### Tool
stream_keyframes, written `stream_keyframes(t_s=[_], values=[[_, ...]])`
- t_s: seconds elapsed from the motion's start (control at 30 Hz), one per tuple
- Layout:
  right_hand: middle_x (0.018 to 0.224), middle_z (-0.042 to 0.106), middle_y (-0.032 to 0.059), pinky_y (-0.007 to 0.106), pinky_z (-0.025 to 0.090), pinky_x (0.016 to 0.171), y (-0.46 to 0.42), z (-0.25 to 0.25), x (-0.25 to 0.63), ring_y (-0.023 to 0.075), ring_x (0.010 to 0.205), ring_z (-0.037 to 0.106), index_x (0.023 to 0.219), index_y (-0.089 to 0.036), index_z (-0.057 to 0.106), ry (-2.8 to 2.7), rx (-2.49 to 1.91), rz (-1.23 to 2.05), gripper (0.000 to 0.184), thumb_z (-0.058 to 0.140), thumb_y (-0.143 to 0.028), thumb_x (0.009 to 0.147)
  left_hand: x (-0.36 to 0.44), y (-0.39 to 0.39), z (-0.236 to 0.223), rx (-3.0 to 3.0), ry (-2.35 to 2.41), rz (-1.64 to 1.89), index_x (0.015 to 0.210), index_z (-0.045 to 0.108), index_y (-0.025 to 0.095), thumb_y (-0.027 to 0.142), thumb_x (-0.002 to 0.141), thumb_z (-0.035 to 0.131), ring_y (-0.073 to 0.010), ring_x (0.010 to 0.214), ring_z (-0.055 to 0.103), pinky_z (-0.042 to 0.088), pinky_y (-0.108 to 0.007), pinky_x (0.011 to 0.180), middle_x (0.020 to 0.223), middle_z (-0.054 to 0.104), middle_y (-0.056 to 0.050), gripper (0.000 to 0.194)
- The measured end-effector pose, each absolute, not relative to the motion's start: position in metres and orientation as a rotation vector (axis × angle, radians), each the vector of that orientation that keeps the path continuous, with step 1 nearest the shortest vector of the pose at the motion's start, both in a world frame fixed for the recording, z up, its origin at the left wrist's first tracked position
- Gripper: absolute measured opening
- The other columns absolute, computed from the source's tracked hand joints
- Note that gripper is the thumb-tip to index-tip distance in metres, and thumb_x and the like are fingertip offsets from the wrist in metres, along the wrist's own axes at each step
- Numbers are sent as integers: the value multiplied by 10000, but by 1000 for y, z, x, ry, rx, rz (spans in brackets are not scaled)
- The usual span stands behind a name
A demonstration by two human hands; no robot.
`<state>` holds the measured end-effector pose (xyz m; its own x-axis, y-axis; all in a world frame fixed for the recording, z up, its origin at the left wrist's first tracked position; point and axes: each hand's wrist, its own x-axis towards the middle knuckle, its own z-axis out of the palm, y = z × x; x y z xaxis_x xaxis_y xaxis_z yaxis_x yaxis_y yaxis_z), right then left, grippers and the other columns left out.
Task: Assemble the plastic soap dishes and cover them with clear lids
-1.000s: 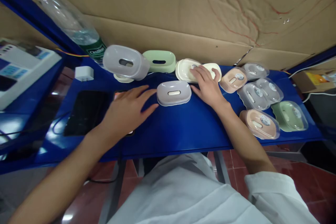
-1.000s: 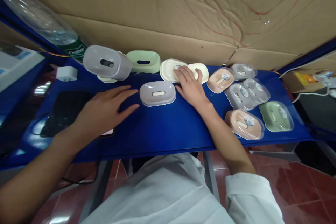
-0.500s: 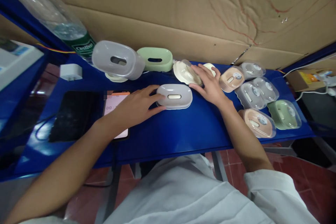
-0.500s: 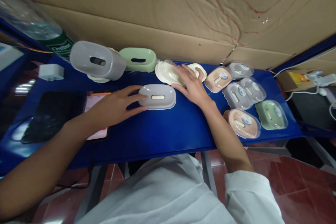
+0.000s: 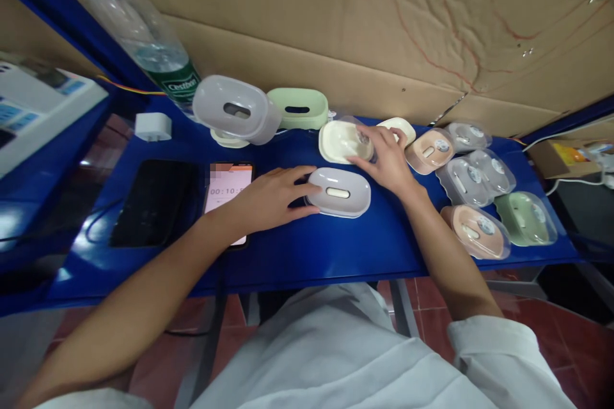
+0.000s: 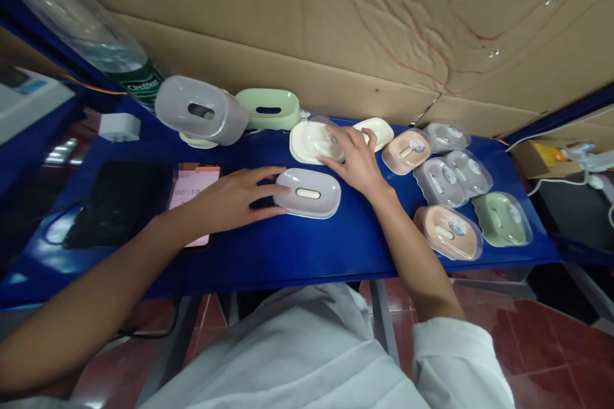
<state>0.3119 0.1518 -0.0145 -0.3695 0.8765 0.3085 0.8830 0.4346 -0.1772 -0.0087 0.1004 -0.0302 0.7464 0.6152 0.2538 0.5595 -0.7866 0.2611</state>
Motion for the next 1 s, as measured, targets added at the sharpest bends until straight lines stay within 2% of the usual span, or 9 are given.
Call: stream_keyframes(t_s=[0.07, 0.13, 0.3, 0.43, 0.5, 0.57, 0.67, 0.8, 1.0], values=[[1740, 450, 225, 671, 247, 1319, 153, -19, 313, 410, 1628, 406, 1727, -193, 374, -2396, -1511, 53, 909, 570, -751, 1035, -9, 100, -30, 2771, 923, 493, 1347, 778, 293, 549, 1107, 583, -334, 1282, 729, 594, -500, 1068, 1571, 647, -132, 401], [1807, 341, 219, 723, 206, 1321, 156, -23, 316, 424, 1676, 320, 1768, -215, 277, -2420, -1531, 141, 989, 571, -784, 1015, -9, 100, -29, 2763, 920, 500, 1337, 782, 287, 547, 1105, 588, -340, 1260, 740, 595, -504, 1058, 1567, 653, -131, 399], [1722, 487, 182, 684, 253, 1324, 146, -2, 324, 422, 1611, 424, 1714, -245, 415, -2289, -1454, 91, 941, 615, -807, 986, -8, 99, -25, 2680, 993, 473, 1335, 764, 282, 557, 1067, 649, -348, 1262, 742, 573, -497, 1078, 1569, 660, -117, 401], [1633, 569, 152, 575, 419, 1276, 108, 27, 315, 384, 1522, 536, 1668, -275, 495, -2440, -1210, 306, 856, 683, -754, 984, -9, 101, -18, 2467, 1117, 418, 1554, 552, 246, 688, 925, 786, -366, 1259, 741, 572, -472, 1047, 1467, 726, -128, 803], [1591, 594, 159, 559, 473, 1234, 87, 30, 304, 377, 1491, 563, 1653, -270, 516, -2569, -1156, 409, 805, 694, -710, 1002, -10, 101, -15, 2402, 1131, 384, 1651, 418, 247, 733, 856, 834, -366, 1259, 740, 566, -461, 1048, 1437, 742, -118, 1020], [1589, 582, 189, 574, 491, 1208, 72, 24, 290, 393, 1497, 547, 1656, -238, 513, -2642, -1178, 389, 808, 697, -689, 1012, -11, 101, -13, 2412, 1130, 346, 1708, 339, 259, 749, 836, 845, -368, 1274, 729, 547, -462, 1080, 1457, 728, -116, 1121], [1630, 534, 232, 595, 479, 1208, 63, 12, 272, 415, 1509, 515, 1676, -194, 487, -2675, -1198, 273, 834, 679, -680, 1026, -13, 101, -14, 2490, 1138, 292, 1735, 339, 262, 770, 855, 816, -389, 1272, 719, 542, -475, 1081, 1507, 678, -148, 1123], [1678, 483, 243, 623, 413, 1252, 64, 3, 265, 426, 1553, 455, 1697, -205, 470, -2712, -1148, 157, 815, 682, -638, 1040, -16, 102, -19, 2580, 1108, 328, 1693, 453, 218, 821, 884, 745, -411, 1277, 703, 545, -509, 1092, 1503, 655, -188, 1050], [1712, 440, 226, 642, 383, 1277, 67, -2, 261, 422, 1592, 411, 1722, -236, 434, -2700, -1158, 210, 835, 710, -614, 1031, -19, 104, -18, 2535, 1095, 324, 1695, 461, 216, 839, 915, 681, -405, 1325, 672, 533, -539, 1143, 1509, 647, -185, 1022]])
